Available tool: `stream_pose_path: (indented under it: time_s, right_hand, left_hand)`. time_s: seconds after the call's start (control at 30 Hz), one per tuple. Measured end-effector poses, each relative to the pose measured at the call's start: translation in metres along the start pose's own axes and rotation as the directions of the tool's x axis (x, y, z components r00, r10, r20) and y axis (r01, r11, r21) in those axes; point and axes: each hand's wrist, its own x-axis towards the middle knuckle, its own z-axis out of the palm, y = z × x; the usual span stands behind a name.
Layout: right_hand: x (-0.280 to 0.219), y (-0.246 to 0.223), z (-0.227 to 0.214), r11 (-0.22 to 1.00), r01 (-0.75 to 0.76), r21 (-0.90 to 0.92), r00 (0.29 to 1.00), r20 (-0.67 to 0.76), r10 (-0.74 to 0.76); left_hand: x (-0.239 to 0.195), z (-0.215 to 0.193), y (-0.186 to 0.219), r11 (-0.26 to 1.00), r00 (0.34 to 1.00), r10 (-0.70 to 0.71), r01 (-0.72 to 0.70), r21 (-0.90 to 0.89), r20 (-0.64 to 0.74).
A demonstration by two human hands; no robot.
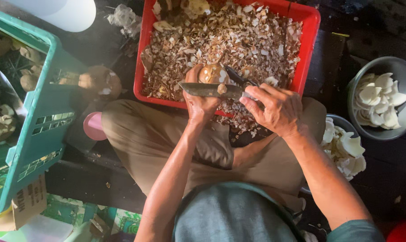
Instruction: The person sits cross-legged and uses a knife to peel the husk from coconuts. They scrape the surface, remove the outer layer, and place the peeled coconuts into a nearby container.
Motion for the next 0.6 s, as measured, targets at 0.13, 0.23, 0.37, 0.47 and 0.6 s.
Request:
stream_pose_path:
  time_s: [0.13,0.23,0.37,0.47,0.6]
  right_hand:
    - [0.010,-0.004,0.003,0.996,0.062,-0.058,0.997,-0.043,-0.065]
    - [0.015,-0.008,0.006,0.997,0.063,-0.048,0.997,-0.051,-0.066]
    - [0.021,-0.013,0.013,0.999,0.032,-0.016,0.997,-0.069,-0.033]
    - [0.023,-0.013,0.016,1.000,0.012,0.026,0.997,-0.075,-0.010]
    - [0.013,-0.002,0.004,0.999,0.033,0.039,0.998,-0.058,-0.031]
  left_hand:
    - [0.002,0.002,0.003,1.000,1.000,0.014,-0.014,-0.001,0.007]
    - [0.002,0.002,0.007,0.991,0.999,-0.049,0.048,-0.126,-0.002]
    - [0.005,0.001,0.011,0.977,0.995,-0.092,0.099,-0.189,0.042]
    - [0.008,-0.004,0.010,0.928,0.974,-0.181,0.214,-0.304,0.133]
    - [0.005,-0.002,0.007,0.974,0.993,-0.046,0.069,-0.217,0.113]
